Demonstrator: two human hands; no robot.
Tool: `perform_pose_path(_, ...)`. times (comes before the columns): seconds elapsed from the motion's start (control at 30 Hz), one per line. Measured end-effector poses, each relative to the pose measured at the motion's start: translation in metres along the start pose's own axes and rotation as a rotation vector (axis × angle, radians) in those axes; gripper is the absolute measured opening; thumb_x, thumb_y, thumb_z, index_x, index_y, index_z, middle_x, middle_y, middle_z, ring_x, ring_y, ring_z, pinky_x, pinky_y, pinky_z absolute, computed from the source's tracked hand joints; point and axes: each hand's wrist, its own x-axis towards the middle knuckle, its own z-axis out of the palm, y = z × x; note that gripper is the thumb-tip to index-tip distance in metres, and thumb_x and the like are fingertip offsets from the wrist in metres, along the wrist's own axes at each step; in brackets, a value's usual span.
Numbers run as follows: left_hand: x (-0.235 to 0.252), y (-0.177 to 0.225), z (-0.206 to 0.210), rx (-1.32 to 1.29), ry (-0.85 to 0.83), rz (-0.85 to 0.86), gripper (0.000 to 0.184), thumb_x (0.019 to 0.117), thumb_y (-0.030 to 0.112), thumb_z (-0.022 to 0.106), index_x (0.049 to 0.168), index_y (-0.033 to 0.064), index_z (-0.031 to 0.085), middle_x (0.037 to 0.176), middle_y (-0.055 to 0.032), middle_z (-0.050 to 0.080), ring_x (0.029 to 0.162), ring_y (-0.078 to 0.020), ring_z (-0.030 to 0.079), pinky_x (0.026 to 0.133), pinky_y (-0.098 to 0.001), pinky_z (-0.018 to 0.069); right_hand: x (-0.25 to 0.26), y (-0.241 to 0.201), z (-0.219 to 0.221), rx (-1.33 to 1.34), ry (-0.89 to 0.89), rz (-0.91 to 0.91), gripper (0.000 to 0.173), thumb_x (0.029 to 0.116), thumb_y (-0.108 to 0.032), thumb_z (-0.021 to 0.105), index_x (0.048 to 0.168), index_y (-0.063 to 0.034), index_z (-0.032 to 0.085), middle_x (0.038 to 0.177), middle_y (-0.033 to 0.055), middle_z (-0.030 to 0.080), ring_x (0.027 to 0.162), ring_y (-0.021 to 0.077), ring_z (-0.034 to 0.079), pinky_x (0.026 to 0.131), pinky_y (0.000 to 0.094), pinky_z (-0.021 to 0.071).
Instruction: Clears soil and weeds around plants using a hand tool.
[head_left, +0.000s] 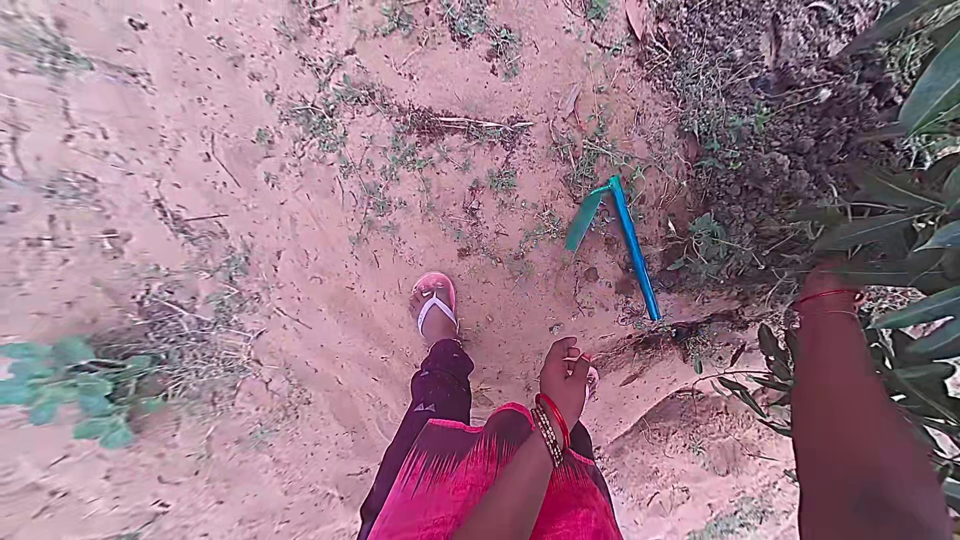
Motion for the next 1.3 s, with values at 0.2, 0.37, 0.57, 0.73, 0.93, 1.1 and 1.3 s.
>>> perform_pose_path(0.2,0.002,-0.002,0.005,-0.044,0.037,-0.046,0.039,0.1055,0.005,0.05,0.142,-0.0078,0.045,0.121,-0.0183,0.058,0.089,-0.0139,0.06,0.076,-0.0287,0.0504,-0.077,-0.106,0.06,0.513,-0.474,-0.375,0.03,0.1118,-0.014,0.04,0.127,0.0071,0.054,0.088,0.0056,0.05,0.071,0.0089,0.047,0.07,0.028,0.0427)
perform_pose_path(0.37,0.007,-0.005,0.005,-0.047,0.123,-0.026,0.041,0.1038,0.003,0.049,0.143,-0.0073,0.044,0.123,-0.0182,0.058,0.088,-0.0135,0.059,0.075,-0.0287,0.0498,-0.06,-0.163,0.103,0.877,-0.854,-0.548,0.066,0.111,-0.049,0.027,0.165,-0.0131,0.014,0.149,0.0116,0.052,0.129,0.0211,0.057,0.099,0.0386,0.0513)
perform_pose_path(0.57,0.006,-0.013,0.012,0.007,0.048,-0.032,0.042,0.1019,0.003,0.051,0.142,-0.0092,0.045,0.123,-0.0203,0.058,0.089,-0.0141,0.061,0.078,-0.0279,0.051,0.04,-0.087,0.146,-0.37,-0.217,-0.387,0.093,0.0908,-0.043,0.074,0.161,-0.0025,0.028,0.166,0.0328,0.02,0.154,0.0517,0.019,0.115,0.0778,0.0183)
perform_pose_path(0.73,0.006,-0.021,0.016,0.091,-0.026,-0.117,0.042,0.1032,0.005,0.053,0.142,-0.0093,0.045,0.121,-0.0194,0.06,0.09,-0.0138,0.062,0.083,-0.0275,0.0518,0.086,-0.031,0.176,-0.654,-0.247,-0.185,0.122,0.0799,-0.044,0.087,0.166,-0.0058,0.01,0.162,0.0367,0.025,0.153,0.0548,0.02,0.117,0.0796,0.0076)
perform_pose_path(0.93,0.003,-0.026,0.025,0.125,-0.035,-0.109,0.044,0.1022,0.004,0.052,0.144,-0.0086,0.043,0.114,-0.0156,0.062,0.082,-0.0092,0.06,0.076,-0.0243,0.051,0.089,-0.034,0.151,-0.451,-0.349,-0.21,0.067,0.0994,-0.02,0.06,0.162,-0.0192,0.035,0.137,0.0339,0.059,0.132,0.0544,0.052,0.109,0.0784,0.0265)
perform_pose_path(1.1,0.002,-0.025,0.028,0.147,-0.075,-0.142,0.045,0.1023,0.005,0.052,0.144,-0.0085,0.043,0.113,-0.016,0.062,0.085,-0.011,0.061,0.079,-0.0262,0.0511,0.111,-0.017,0.126,-0.411,-0.456,-0.21,0.034,0.1046,-0.006,0.051,0.132,0.0125,0.059,0.138,0.0412,0.053,0.134,0.0573,0.048,0.106,0.0731,0.037)
perform_pose_path(1.3,0.003,-0.024,0.027,0.161,-0.105,-0.157,0.044,0.1033,0.006,0.052,0.144,-0.0082,0.043,0.115,-0.017,0.063,0.087,-0.0129,0.062,0.081,-0.028,0.0513,0.11,-0.02,0.126,-0.15,-0.281,0.059,0.077,0.1089,-0.056,0.037,0.137,0.0144,0.052,0.145,0.0381,0.05,0.141,0.0482,0.047,0.113,0.0641,0.0351)
